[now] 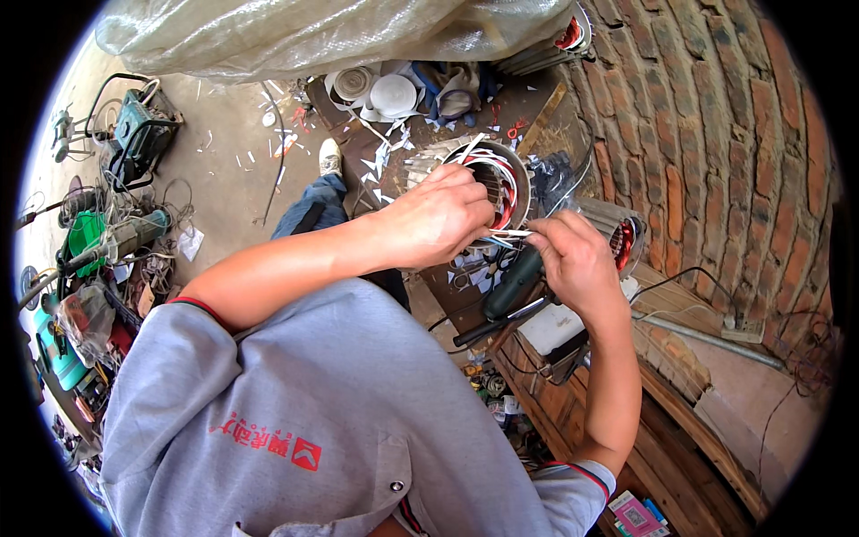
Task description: The person is repairing a motor stator by hand. They use a soldering iron to work on the copper windings, then retrieve thin wooden sticks from a plastic bag to insert into the stator slots, repeating this process throughout the video.
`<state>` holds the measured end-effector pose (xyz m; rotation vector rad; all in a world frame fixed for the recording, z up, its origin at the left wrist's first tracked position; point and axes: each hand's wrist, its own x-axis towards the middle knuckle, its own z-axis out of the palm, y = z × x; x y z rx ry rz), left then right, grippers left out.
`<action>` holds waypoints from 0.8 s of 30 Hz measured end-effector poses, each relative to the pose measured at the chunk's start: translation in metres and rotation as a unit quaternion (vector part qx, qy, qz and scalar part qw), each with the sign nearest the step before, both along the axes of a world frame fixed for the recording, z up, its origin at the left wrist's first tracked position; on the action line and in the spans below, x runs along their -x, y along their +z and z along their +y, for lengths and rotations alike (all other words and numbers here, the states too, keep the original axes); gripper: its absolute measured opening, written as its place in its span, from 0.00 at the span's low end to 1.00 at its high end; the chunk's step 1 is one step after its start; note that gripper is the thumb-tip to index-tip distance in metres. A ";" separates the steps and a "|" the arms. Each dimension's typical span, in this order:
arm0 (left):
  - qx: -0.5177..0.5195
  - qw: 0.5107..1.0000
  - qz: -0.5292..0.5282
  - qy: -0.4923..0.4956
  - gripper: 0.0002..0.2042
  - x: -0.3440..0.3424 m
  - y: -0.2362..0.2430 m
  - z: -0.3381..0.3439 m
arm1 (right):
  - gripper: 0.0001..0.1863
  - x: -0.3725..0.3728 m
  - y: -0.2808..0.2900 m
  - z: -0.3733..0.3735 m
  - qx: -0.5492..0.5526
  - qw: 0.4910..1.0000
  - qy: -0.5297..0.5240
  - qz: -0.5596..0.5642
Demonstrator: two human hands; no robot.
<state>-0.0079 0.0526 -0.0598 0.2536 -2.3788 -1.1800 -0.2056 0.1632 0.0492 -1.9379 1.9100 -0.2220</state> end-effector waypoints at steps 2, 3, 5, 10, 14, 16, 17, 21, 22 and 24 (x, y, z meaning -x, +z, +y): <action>-0.003 1.000 0.003 -0.005 0.08 0.000 0.004 0.000 | 0.08 -0.002 0.001 0.004 -0.015 1.000 -0.014 -0.021; -0.004 1.000 0.005 -0.008 0.08 0.000 0.005 0.000 | 0.08 -0.003 0.000 0.004 -0.016 0.999 -0.015 -0.027; -0.016 1.000 -0.001 -0.007 0.07 0.000 0.003 0.001 | 0.08 -0.004 0.000 0.004 -0.016 0.999 -0.006 -0.031; -0.039 0.999 0.002 -0.004 0.06 0.002 0.001 0.002 | 0.09 -0.002 -0.001 0.006 -0.009 0.999 0.025 -0.025; -0.039 0.999 0.003 -0.004 0.06 0.002 0.001 0.002 | 0.09 -0.004 -0.003 0.005 0.008 0.999 0.035 -0.013; -0.033 0.999 0.004 0.000 0.06 0.002 0.001 0.003 | 0.09 -0.004 -0.002 0.003 0.008 0.999 0.040 -0.010; -0.032 0.999 0.003 0.003 0.06 0.002 0.001 0.004 | 0.08 -0.005 -0.002 0.003 0.007 0.999 0.038 -0.014; -0.024 1.000 0.004 0.011 0.05 0.003 0.000 0.006 | 0.07 -0.013 -0.010 0.006 0.002 0.999 0.046 0.005; -0.020 1.000 0.002 0.009 0.05 0.003 0.000 0.006 | 0.06 -0.015 -0.013 0.006 0.003 0.998 0.053 0.017; -0.012 1.000 -0.002 0.005 0.06 0.003 0.000 0.005 | 0.07 -0.015 -0.013 0.004 -0.006 0.999 0.046 0.020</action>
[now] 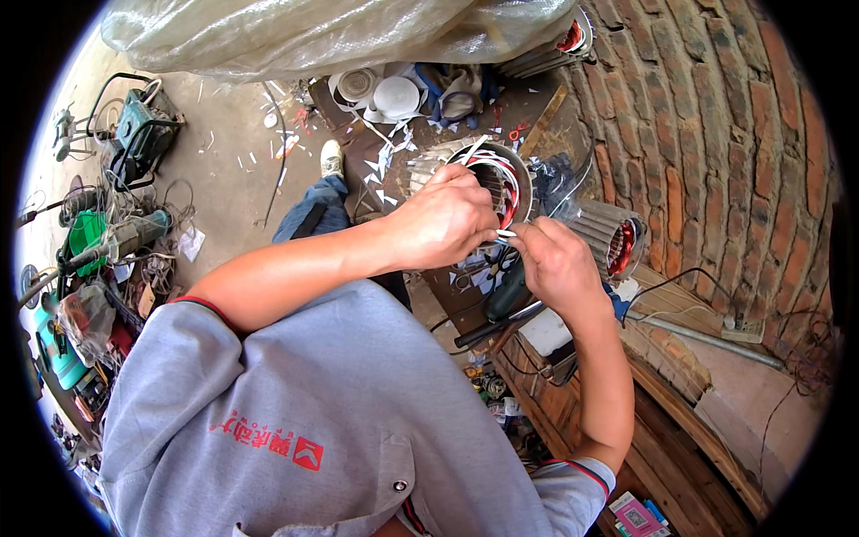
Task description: The person is repairing a motor stator by hand. They use a soldering iron to work on the copper windings, then retrieve thin wooden sticks from a plastic bag to insert into the stator slots, repeating this process throughout the video.
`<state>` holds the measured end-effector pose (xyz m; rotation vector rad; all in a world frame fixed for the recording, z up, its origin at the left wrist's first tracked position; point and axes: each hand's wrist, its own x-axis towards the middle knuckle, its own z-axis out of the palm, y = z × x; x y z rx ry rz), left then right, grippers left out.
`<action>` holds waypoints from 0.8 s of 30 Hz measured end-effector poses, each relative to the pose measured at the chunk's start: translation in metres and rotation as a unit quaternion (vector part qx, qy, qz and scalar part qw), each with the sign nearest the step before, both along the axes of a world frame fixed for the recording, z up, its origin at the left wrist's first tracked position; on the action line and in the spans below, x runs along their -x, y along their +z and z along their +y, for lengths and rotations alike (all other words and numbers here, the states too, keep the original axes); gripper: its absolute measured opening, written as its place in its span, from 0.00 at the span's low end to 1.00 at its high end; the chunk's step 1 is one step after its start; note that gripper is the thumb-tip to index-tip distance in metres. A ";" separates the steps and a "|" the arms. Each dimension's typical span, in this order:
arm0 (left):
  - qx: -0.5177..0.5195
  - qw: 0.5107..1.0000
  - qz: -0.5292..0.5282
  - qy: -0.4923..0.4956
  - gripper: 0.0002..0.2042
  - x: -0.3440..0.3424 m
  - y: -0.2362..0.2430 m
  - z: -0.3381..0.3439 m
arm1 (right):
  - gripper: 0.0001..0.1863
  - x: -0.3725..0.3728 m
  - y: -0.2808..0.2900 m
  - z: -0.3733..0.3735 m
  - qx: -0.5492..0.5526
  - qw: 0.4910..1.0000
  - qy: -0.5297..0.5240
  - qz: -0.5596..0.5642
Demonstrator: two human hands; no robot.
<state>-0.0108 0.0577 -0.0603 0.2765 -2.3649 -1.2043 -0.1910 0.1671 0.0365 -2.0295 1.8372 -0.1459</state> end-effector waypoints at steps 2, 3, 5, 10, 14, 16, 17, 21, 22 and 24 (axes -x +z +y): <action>-0.004 1.000 -0.001 -0.003 0.07 -0.002 0.000 -0.002 | 0.07 0.001 -0.003 -0.003 0.011 1.000 -0.004 -0.009; -0.006 1.000 -0.001 -0.006 0.07 -0.004 0.000 -0.004 | 0.07 0.002 -0.003 -0.004 0.014 1.000 -0.006 -0.011; 0.034 0.999 -0.010 0.034 0.08 -0.016 0.012 -0.009 | 0.06 0.002 -0.003 -0.004 0.021 1.000 -0.010 -0.017; 0.049 0.997 -0.010 0.052 0.07 -0.025 0.006 -0.007 | 0.06 -0.001 0.004 -0.007 0.019 1.000 -0.009 -0.011; 0.048 0.997 -0.024 0.049 0.06 -0.021 0.006 -0.004 | 0.06 -0.001 0.001 -0.003 0.016 0.999 -0.012 -0.027; 0.048 0.998 -0.023 0.042 0.06 -0.020 0.004 -0.005 | 0.05 -0.002 0.001 -0.001 0.013 1.000 -0.012 -0.022; 0.047 0.998 -0.022 0.039 0.06 -0.020 0.003 -0.005 | 0.05 -0.003 0.001 -0.001 0.011 1.000 -0.012 -0.020; 0.044 0.999 -0.020 0.026 0.05 -0.019 0.001 -0.007 | 0.05 -0.008 -0.002 0.000 0.013 1.000 -0.003 -0.024; 0.043 0.999 -0.020 0.024 0.05 -0.019 0.001 -0.008 | 0.05 -0.009 -0.005 -0.001 0.013 1.000 0.000 -0.027; 0.031 0.999 -0.020 0.017 0.05 -0.019 0.000 -0.008 | 0.05 -0.009 -0.006 -0.002 0.013 0.999 0.003 -0.030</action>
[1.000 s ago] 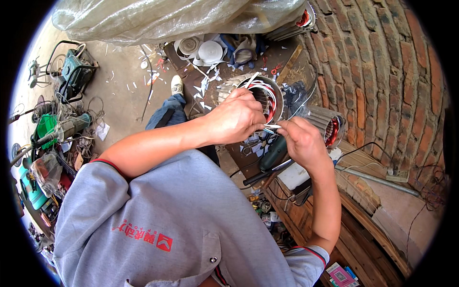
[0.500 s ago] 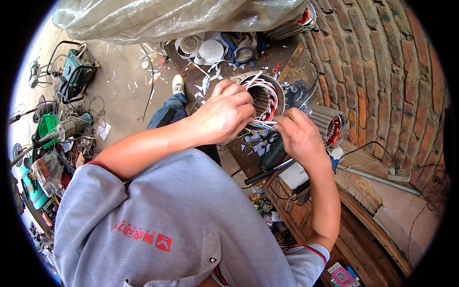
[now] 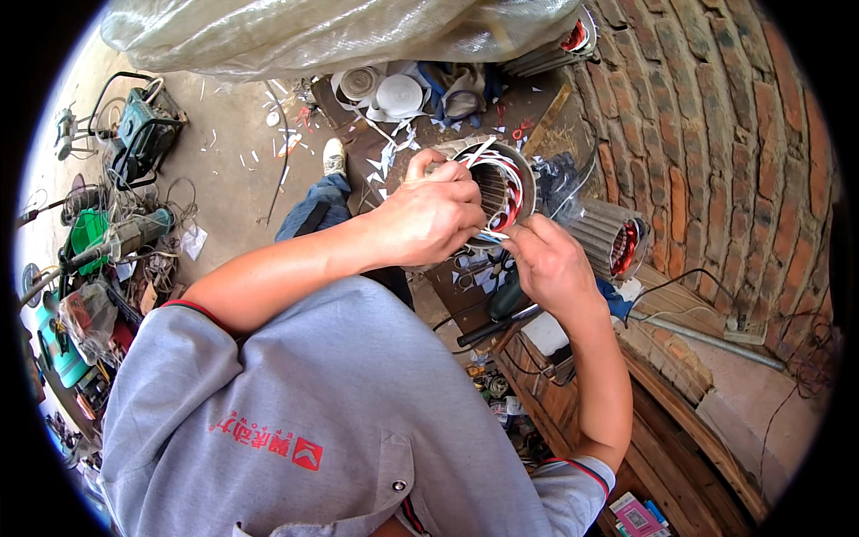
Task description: The person is repairing a motor stator by hand. They use a soldering iron to work on the copper windings, then retrieve thin wooden sticks from a plastic bag to insert into the stator slots, repeating this process throughout the video.
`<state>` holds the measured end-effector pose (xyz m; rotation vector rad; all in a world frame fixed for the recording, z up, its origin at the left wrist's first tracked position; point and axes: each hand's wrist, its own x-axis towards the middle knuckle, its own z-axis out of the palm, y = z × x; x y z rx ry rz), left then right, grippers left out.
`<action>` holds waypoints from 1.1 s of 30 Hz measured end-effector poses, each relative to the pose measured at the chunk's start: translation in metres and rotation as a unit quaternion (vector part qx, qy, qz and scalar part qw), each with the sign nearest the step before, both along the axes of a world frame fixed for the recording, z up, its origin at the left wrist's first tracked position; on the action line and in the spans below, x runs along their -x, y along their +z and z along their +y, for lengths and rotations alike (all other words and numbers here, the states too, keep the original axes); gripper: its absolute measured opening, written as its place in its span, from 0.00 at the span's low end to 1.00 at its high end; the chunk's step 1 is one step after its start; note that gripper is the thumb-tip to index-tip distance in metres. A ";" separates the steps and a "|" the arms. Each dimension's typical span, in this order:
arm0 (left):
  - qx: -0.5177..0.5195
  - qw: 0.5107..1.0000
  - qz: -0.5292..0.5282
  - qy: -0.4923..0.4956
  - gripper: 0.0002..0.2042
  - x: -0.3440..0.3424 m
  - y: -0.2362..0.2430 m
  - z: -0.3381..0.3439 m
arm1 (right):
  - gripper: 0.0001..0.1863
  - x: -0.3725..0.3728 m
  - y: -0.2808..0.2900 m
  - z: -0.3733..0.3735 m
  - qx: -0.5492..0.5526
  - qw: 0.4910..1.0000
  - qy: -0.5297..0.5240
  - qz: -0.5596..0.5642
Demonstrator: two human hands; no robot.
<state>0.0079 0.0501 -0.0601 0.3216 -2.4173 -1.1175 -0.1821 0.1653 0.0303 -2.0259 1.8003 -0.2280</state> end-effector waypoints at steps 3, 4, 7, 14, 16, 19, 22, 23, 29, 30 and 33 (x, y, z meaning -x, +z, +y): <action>0.000 1.000 -0.012 -0.002 0.05 0.000 -0.001 0.000 | 0.05 -0.001 -0.003 -0.002 -0.001 1.000 0.009 -0.001; 0.003 1.000 -0.017 -0.003 0.05 0.000 -0.001 0.001 | 0.04 -0.001 -0.006 -0.002 -0.003 1.000 0.014 -0.001; -0.002 1.000 -0.023 0.001 0.05 0.000 -0.001 0.003 | 0.04 -0.003 -0.011 -0.002 -0.002 1.000 0.020 -0.004; -0.015 0.999 -0.031 -0.003 0.05 0.001 -0.001 0.003 | 0.04 -0.006 -0.014 -0.006 -0.016 1.000 0.022 0.003; -0.011 0.999 -0.034 -0.005 0.06 0.001 -0.002 0.003 | 0.04 -0.005 -0.017 -0.006 -0.016 1.000 0.026 0.005; -0.011 0.999 -0.045 -0.016 0.09 -0.002 0.000 0.000 | 0.05 -0.007 -0.014 -0.006 -0.016 1.000 0.015 -0.001; -0.026 0.999 -0.018 -0.009 0.11 -0.004 -0.002 -0.001 | 0.06 -0.006 -0.010 -0.006 -0.011 1.000 0.007 -0.016; -0.027 0.999 -0.018 -0.008 0.11 -0.004 -0.003 0.000 | 0.06 -0.006 -0.010 -0.006 -0.009 1.000 0.005 -0.021; -0.040 0.999 -0.008 -0.005 0.10 -0.004 -0.008 0.002 | 0.04 -0.003 -0.021 -0.005 -0.001 0.998 -0.003 -0.063; -0.040 0.999 -0.009 -0.004 0.10 -0.004 -0.008 0.002 | 0.04 -0.003 -0.022 -0.005 0.000 0.998 0.000 -0.063; -0.040 0.999 -0.012 -0.006 0.10 -0.004 -0.010 0.004 | 0.04 -0.004 -0.026 -0.005 0.000 0.998 0.006 -0.063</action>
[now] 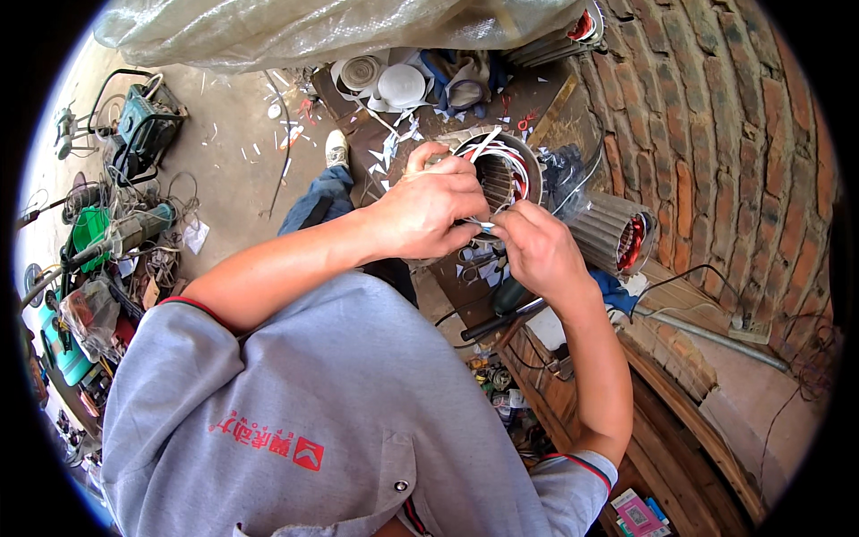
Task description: The person is repairing a motor stator by hand. They use a soldering iron to work on the copper windings, then retrieve thin wooden sticks from a plastic bag to insert into the stator slots, repeating this process throughout the video.
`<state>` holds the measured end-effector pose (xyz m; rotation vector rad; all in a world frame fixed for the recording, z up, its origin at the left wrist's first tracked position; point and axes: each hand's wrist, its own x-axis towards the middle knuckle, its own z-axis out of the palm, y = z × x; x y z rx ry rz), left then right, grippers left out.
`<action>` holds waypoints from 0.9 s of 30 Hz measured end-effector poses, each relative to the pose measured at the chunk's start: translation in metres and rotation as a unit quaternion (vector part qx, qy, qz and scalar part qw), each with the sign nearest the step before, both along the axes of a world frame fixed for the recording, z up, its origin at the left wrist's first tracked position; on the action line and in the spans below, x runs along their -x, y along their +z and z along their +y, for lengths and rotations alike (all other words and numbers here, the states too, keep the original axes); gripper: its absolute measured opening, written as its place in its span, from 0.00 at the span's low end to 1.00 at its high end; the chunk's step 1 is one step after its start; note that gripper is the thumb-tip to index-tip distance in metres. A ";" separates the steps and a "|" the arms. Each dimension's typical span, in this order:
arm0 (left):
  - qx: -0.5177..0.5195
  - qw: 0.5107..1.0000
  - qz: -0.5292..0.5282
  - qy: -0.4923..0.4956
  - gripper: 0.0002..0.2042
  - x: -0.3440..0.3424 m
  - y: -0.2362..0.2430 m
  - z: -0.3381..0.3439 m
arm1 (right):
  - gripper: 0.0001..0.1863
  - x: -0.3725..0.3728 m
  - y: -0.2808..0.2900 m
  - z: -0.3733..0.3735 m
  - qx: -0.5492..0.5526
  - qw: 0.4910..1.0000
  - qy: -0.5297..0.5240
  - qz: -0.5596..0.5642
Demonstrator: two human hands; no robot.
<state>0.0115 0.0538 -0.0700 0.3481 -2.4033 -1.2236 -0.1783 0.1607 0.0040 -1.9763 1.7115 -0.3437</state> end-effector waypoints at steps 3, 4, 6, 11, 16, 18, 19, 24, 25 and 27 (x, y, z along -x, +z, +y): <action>0.004 1.000 0.000 -0.001 0.08 0.001 0.001 -0.001 | 0.05 0.000 -0.002 -0.001 -0.013 1.000 -0.004 0.003; 0.008 1.000 0.004 0.001 0.08 0.002 0.001 -0.001 | 0.06 0.002 -0.002 -0.002 -0.023 1.000 -0.008 0.004; 0.026 1.000 -0.008 -0.011 0.10 0.002 0.005 -0.003 | 0.07 0.005 0.004 0.000 0.000 0.999 -0.046 -0.016; 0.066 0.996 -0.056 0.011 0.12 -0.001 0.036 -0.001 | 0.10 0.043 0.037 0.030 0.165 0.943 -0.277 -0.082; -0.052 0.997 -0.041 -0.038 0.14 0.032 0.052 0.000 | 0.07 0.012 -0.002 0.079 0.146 0.822 -0.474 -0.278; -0.077 0.993 -0.045 -0.078 0.14 0.044 0.050 0.000 | 0.07 -0.013 -0.022 0.087 0.165 0.797 -0.491 -0.311; -0.071 0.993 -0.043 -0.084 0.14 0.048 0.048 0.000 | 0.06 -0.025 -0.033 0.090 0.188 0.785 -0.495 -0.322; -0.107 0.989 -0.037 -0.095 0.09 0.037 0.045 -0.006 | 0.06 -0.069 -0.028 0.080 0.282 0.791 -0.466 -0.277; -0.119 0.988 -0.028 -0.100 0.09 0.033 0.043 -0.007 | 0.06 -0.073 -0.029 0.079 0.297 0.800 -0.453 -0.257; -0.111 0.989 -0.023 -0.100 0.07 0.030 0.047 -0.007 | 0.06 -0.076 -0.031 0.078 0.314 0.800 -0.438 -0.262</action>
